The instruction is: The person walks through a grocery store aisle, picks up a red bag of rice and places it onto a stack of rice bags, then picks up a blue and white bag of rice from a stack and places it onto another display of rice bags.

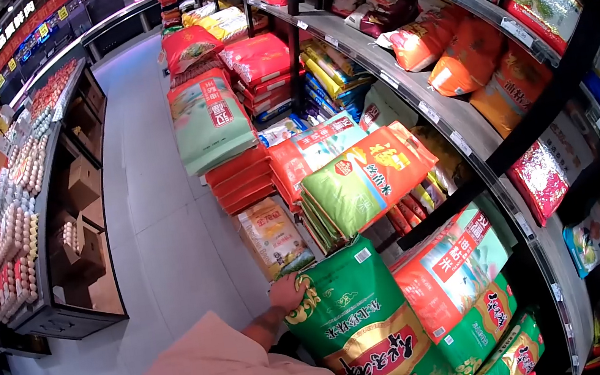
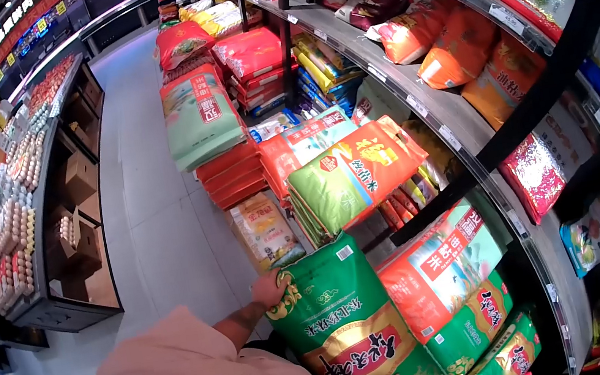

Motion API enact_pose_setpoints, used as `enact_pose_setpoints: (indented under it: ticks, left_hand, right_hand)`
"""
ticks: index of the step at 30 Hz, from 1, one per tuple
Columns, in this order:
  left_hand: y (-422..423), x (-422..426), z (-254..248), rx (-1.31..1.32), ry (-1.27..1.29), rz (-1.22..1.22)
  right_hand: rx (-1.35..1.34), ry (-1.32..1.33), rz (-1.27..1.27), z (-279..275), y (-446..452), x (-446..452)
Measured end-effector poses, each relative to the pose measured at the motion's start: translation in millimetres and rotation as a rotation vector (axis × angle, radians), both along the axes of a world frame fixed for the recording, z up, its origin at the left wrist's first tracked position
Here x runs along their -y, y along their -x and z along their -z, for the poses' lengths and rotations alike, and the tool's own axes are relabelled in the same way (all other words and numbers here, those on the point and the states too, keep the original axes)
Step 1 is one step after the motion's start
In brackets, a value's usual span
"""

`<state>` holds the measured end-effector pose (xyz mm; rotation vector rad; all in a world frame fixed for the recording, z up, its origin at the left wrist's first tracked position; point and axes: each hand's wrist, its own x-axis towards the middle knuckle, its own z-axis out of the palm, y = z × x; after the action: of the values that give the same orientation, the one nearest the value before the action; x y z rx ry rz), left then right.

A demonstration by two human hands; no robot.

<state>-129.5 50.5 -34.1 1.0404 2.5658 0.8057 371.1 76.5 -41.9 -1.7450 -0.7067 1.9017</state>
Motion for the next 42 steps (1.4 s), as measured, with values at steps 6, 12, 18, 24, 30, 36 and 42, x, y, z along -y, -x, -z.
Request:
enact_pose_setpoints:
  ticks: [6, 12, 18, 24, 30, 36, 42]
  left_hand:
    - [1, 2, 1, -0.020, -0.018, 0.023]
    - [3, 6, -2, -0.005, 0.030, 0.034]
    - [30, 6, 24, 0.291, 0.127, 0.143]
    - [48, 5, 18, 0.559, 0.106, 0.188]
    - [46, 8, -10, 0.500, 0.232, 0.170]
    - [33, 5, 4, 0.332, 0.155, 0.036]
    - [24, -2, 12, 0.217, 0.118, -0.111]
  right_hand:
    - [0.075, -0.100, -0.011, -7, 9, 4]
    - [0.042, -0.102, 0.040, 2, 12, 4]
    - [0.017, -0.067, 0.089, -44, 30, 1]
    - [0.045, -0.085, 0.064, -35, 27, 1]
    - [0.040, -0.061, 0.092, -26, 25, 0]
    - [0.054, -0.007, 0.115, -31, 27, -1]
    - [0.095, -0.038, 0.106, -31, 25, -6]
